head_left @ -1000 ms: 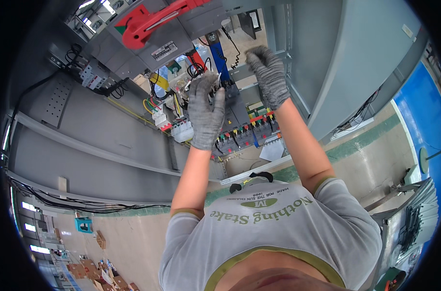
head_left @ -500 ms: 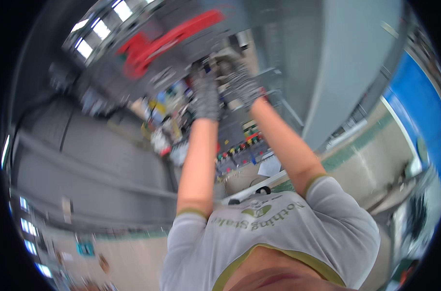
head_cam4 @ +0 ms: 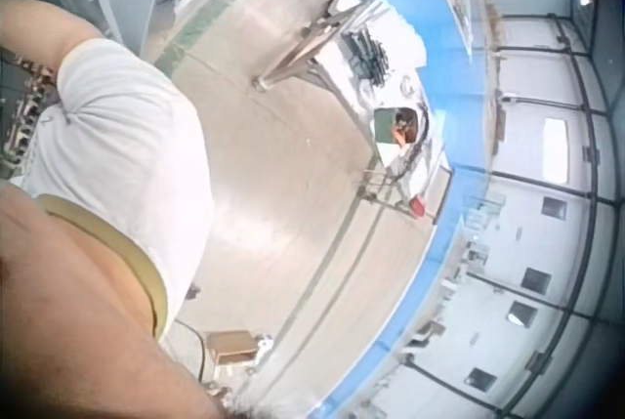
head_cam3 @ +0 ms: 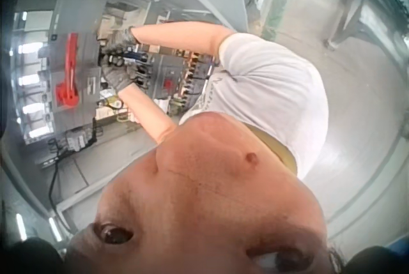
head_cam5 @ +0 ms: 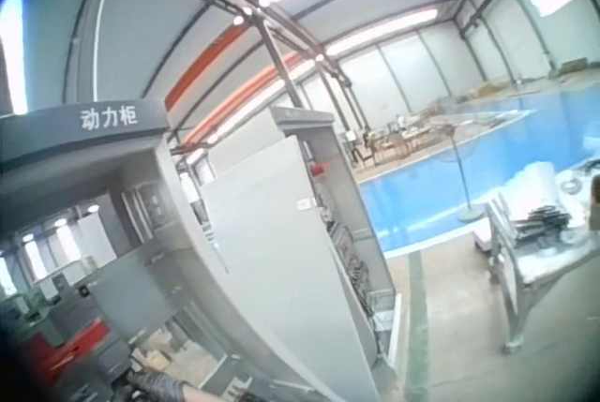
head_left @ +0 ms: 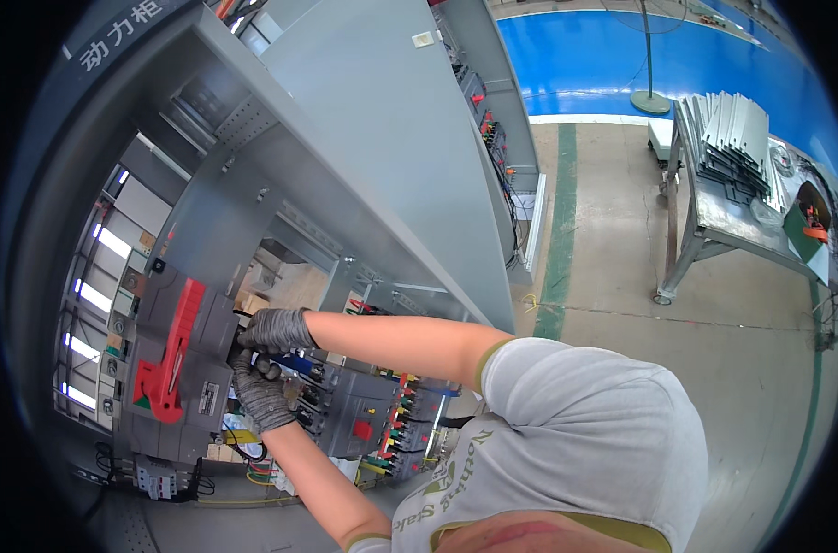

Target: The person works inside an open electrical cabinet, using a screwdriver to connect and tighten wires at various terminals and components. The hands repeatedly reach into the panel to adjust connections and organize wiring.

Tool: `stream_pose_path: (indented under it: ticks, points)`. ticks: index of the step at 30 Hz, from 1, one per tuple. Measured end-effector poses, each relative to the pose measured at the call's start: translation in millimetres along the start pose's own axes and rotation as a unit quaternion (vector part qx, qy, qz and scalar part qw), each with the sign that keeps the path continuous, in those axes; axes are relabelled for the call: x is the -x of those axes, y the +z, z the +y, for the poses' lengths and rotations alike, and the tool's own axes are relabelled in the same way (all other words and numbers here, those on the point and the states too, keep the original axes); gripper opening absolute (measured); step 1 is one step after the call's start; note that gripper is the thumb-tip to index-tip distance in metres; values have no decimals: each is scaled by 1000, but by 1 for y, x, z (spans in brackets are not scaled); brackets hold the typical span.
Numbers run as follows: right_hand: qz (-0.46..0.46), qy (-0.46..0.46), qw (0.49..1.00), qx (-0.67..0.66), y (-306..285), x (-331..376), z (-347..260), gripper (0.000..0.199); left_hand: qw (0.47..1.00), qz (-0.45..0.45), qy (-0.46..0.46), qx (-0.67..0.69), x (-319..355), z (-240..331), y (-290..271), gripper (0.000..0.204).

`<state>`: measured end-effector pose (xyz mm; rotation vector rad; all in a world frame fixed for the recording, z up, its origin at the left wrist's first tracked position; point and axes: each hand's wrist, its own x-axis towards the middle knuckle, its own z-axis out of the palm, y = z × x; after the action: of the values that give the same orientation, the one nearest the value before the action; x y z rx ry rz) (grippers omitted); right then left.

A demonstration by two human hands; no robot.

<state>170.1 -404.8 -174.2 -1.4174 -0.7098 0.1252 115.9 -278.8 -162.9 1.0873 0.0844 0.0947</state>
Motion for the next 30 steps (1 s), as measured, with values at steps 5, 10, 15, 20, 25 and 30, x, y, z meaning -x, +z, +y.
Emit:
stream_pose_path:
  ticks: [5, 10, 15, 20, 25, 30]
  points:
    - [32, 155, 950, -268, 12, 12, -8, 26, 1000, -10, -22, -8, -1, -1, -6, 12]
    - [-46, 194, 916, -348, 10, 6, -15, 30, 999, -35, -34, -12, 2, 3, -11, 15]
    - [22, 167, 868, -466, 9, 5, 4, 33, 1000, 29, -9, -2, 7, 0, 1, 19]
    - [-59, 186, 889, -414, 11, 2, -5, 23, 1000, -24, -9, -3, -3, 1, -17, 16]
    - [28, 187, 865, -464, 4, -13, 17, 18, 1000, -2, 24, -7, -6, -2, -15, 14]
    - [-55, 103, 897, -426, 25, 6, -5, 22, 998, -61, 7, 31, -2, 5, -24, 27]
